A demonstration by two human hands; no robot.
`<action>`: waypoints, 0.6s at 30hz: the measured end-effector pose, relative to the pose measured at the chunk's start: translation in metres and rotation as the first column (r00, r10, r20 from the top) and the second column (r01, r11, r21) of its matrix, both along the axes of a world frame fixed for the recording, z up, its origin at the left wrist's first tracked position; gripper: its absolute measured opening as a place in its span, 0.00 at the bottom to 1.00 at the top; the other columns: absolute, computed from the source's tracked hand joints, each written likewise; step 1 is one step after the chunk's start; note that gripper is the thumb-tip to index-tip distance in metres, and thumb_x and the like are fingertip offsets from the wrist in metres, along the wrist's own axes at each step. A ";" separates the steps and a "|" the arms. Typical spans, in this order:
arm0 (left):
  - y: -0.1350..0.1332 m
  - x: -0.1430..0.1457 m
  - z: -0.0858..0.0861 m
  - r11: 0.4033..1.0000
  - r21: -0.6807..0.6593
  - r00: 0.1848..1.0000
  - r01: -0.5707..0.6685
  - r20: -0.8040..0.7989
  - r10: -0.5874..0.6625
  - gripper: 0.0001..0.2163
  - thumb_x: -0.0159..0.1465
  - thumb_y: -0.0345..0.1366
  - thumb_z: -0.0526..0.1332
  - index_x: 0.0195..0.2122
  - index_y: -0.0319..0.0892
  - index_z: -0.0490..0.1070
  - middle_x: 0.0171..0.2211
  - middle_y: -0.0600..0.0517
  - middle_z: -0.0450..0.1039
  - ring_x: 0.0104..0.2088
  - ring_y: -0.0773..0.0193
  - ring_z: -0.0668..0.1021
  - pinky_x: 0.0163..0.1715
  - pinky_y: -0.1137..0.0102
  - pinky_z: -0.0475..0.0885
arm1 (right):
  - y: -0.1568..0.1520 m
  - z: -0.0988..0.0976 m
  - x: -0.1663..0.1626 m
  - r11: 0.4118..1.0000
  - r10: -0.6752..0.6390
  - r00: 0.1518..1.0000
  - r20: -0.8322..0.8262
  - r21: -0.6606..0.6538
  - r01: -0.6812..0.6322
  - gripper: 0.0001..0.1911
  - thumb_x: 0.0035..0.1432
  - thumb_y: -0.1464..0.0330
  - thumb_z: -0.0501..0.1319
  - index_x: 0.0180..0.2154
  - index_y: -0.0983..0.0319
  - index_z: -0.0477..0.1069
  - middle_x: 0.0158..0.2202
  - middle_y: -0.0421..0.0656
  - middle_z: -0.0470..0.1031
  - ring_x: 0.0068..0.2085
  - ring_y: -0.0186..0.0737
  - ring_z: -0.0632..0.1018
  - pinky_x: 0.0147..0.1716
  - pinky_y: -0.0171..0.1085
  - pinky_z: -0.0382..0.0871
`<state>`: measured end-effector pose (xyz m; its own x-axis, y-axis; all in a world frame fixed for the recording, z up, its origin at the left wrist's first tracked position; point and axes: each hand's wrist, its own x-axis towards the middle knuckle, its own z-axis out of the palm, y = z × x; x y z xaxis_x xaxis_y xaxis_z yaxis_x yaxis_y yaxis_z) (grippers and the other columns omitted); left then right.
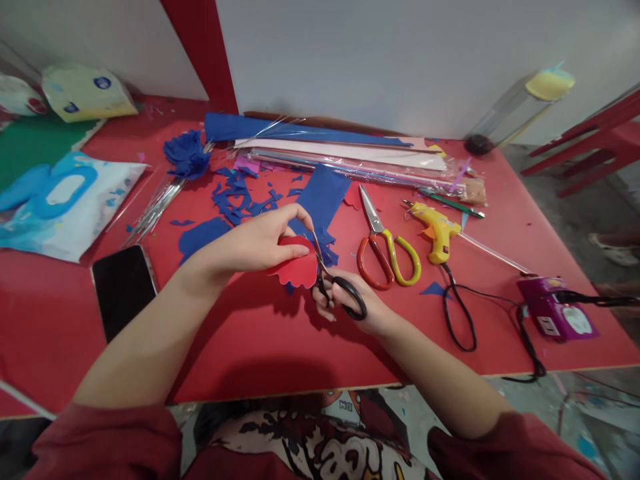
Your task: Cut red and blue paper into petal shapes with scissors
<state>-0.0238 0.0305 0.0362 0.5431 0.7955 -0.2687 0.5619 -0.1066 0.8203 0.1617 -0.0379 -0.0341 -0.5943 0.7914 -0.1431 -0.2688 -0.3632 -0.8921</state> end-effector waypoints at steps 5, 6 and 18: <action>-0.001 0.002 0.000 1.000 -0.002 1.000 -0.006 0.015 0.006 0.10 0.56 0.31 0.58 0.39 0.43 0.61 0.15 0.63 0.56 0.14 0.74 0.61 0.14 0.78 0.55 | 0.000 -0.001 -0.001 1.000 -0.006 0.999 -0.042 -0.016 0.005 0.23 0.50 0.51 0.62 0.28 0.62 0.57 0.23 0.34 0.62 0.18 0.25 0.65 0.18 0.31 0.52; 0.000 0.002 0.000 1.000 0.002 1.000 -0.007 0.015 0.007 0.10 0.56 0.31 0.59 0.39 0.43 0.61 0.15 0.63 0.56 0.14 0.74 0.61 0.14 0.78 0.55 | 0.000 -0.001 -0.001 1.000 -0.009 0.999 -0.039 -0.021 0.008 0.23 0.50 0.51 0.62 0.28 0.62 0.57 0.22 0.34 0.62 0.18 0.25 0.64 0.18 0.31 0.52; 0.001 0.002 0.000 1.000 0.023 1.000 -0.010 -0.010 0.010 0.11 0.55 0.31 0.59 0.40 0.42 0.61 0.15 0.63 0.56 0.14 0.73 0.60 0.15 0.77 0.55 | 0.000 0.002 -0.002 0.998 -0.058 0.998 -0.003 -0.023 0.058 0.23 0.48 0.51 0.63 0.26 0.62 0.58 0.21 0.33 0.61 0.16 0.25 0.64 0.17 0.31 0.51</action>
